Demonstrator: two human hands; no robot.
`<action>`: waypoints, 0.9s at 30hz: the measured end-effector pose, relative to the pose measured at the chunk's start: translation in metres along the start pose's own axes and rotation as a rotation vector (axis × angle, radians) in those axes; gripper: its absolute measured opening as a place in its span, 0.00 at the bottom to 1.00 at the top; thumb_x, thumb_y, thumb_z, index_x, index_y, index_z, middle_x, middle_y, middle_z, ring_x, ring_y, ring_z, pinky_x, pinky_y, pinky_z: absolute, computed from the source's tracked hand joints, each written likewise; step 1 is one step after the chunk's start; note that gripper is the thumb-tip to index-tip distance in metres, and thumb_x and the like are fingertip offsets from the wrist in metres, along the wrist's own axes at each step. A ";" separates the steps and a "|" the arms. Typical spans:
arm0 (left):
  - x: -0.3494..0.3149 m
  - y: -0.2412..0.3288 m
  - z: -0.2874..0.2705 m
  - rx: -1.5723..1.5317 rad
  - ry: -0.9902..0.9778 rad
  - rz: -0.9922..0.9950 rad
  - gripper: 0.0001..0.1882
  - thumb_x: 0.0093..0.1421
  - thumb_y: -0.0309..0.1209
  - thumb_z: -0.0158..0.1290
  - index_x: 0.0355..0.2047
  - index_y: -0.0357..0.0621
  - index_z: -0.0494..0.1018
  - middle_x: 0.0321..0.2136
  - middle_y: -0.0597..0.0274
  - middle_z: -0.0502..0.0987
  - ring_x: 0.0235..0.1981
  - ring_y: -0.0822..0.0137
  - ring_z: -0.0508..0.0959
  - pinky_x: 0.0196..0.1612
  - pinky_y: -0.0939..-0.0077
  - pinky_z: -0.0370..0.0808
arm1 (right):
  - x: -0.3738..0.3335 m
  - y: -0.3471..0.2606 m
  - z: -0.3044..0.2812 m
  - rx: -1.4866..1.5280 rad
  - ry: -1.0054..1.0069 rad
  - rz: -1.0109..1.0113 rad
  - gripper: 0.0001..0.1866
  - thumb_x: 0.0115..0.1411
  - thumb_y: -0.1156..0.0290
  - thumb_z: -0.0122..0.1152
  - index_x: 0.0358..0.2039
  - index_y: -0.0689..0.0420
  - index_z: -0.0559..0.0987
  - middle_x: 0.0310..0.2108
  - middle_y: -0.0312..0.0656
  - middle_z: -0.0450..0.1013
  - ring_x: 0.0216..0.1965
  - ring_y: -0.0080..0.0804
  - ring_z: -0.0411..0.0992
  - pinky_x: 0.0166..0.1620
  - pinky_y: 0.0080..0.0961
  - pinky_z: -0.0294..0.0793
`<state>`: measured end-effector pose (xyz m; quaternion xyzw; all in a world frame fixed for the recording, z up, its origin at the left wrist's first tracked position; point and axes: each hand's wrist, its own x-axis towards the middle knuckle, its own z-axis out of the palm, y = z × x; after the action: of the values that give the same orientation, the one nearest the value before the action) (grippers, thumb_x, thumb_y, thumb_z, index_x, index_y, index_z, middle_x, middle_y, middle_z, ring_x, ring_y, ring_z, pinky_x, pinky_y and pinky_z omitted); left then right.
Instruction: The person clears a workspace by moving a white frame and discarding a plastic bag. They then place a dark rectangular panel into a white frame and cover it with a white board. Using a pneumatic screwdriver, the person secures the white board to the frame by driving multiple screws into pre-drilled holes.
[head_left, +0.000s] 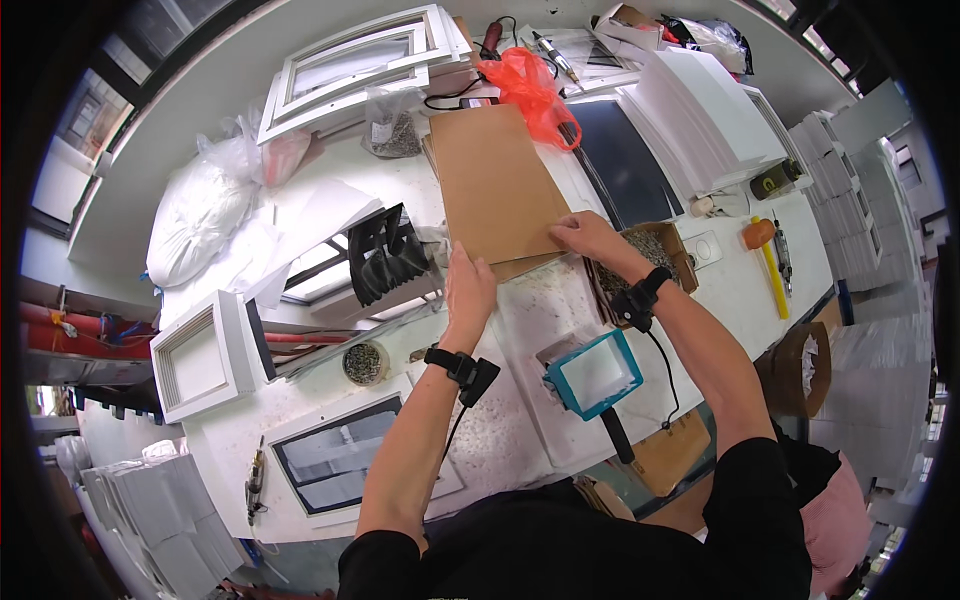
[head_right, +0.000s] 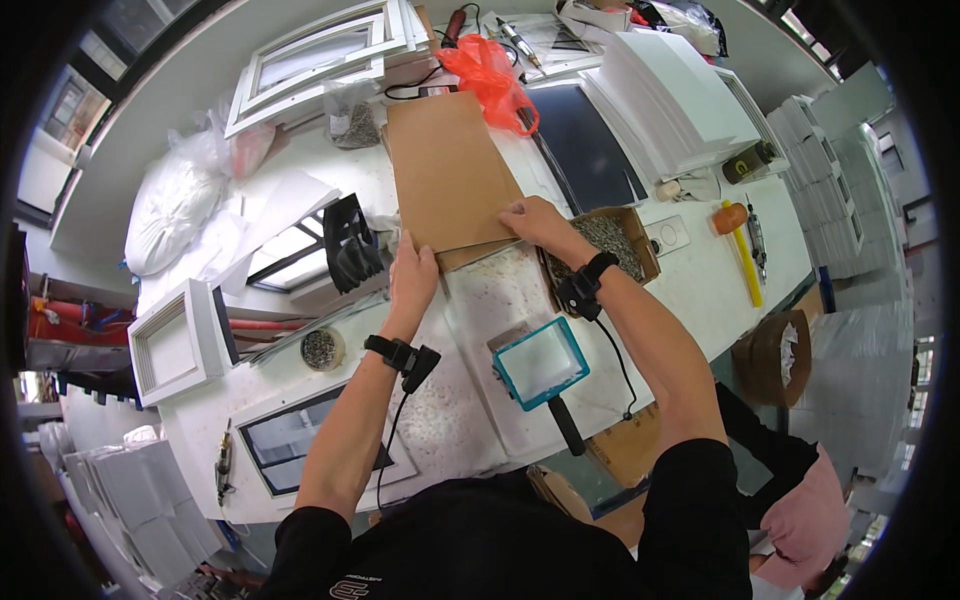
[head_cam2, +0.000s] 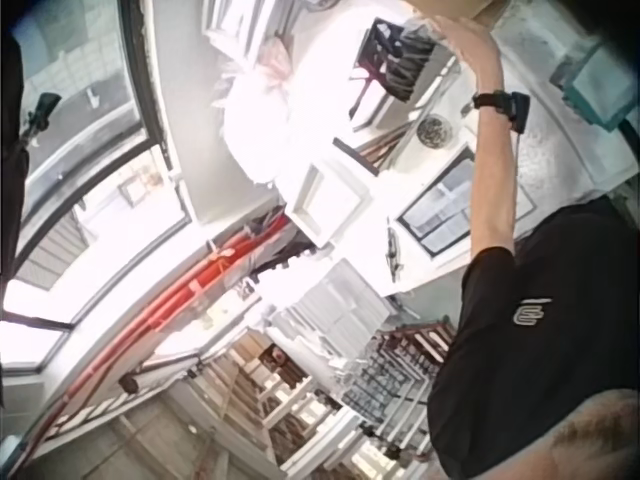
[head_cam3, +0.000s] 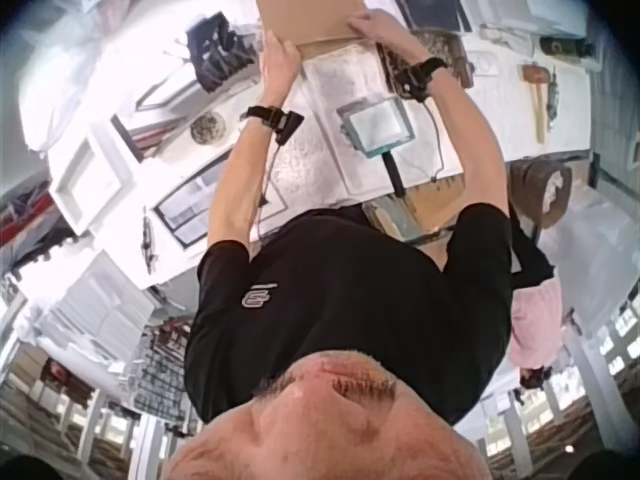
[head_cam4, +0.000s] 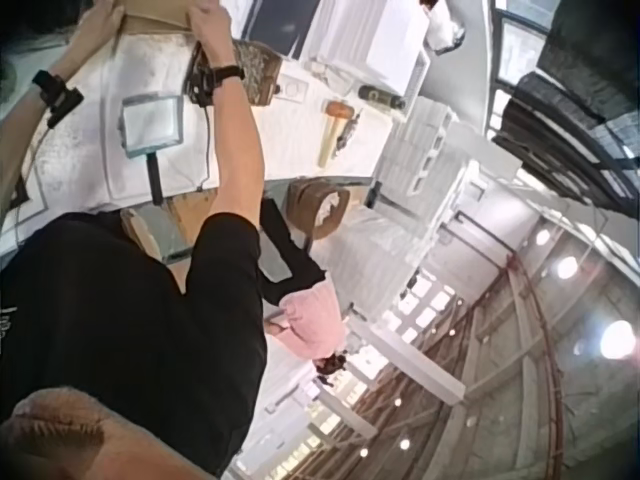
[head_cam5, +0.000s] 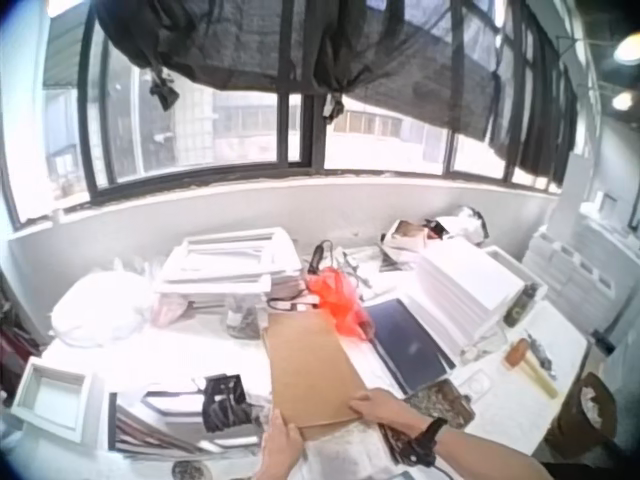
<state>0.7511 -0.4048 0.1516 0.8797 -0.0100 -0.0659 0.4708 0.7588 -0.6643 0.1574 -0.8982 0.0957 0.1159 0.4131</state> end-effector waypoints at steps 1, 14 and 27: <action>0.000 0.004 -0.005 -0.023 -0.008 -0.041 0.23 0.66 0.29 0.47 0.60 0.31 0.64 0.52 0.31 0.75 0.56 0.35 0.75 0.60 0.48 0.70 | -0.001 -0.004 -0.001 0.019 -0.017 0.034 0.22 0.60 0.56 0.63 0.35 0.68 0.84 0.27 0.48 0.81 0.31 0.35 0.79 0.39 0.32 0.76; -0.041 0.027 0.004 -0.255 -0.057 0.156 0.30 0.69 0.32 0.48 0.69 0.33 0.58 0.60 0.35 0.73 0.60 0.42 0.75 0.64 0.57 0.68 | -0.032 -0.080 -0.030 0.559 0.158 -0.022 0.20 0.67 0.59 0.65 0.40 0.67 0.82 0.30 0.40 0.80 0.31 0.28 0.82 0.29 0.26 0.79; -0.225 -0.034 -0.110 -0.342 -0.562 0.102 0.19 0.72 0.28 0.48 0.62 0.37 0.70 0.55 0.46 0.79 0.55 0.54 0.81 0.58 0.65 0.76 | -0.080 -0.106 -0.047 -0.012 0.463 -0.165 0.17 0.69 0.59 0.61 0.37 0.64 0.80 0.24 0.42 0.76 0.23 0.25 0.76 0.30 0.26 0.75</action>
<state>0.5406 -0.2767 0.2081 0.7336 -0.1723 -0.2829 0.5933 0.7167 -0.6263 0.2862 -0.9081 0.1135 -0.1264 0.3828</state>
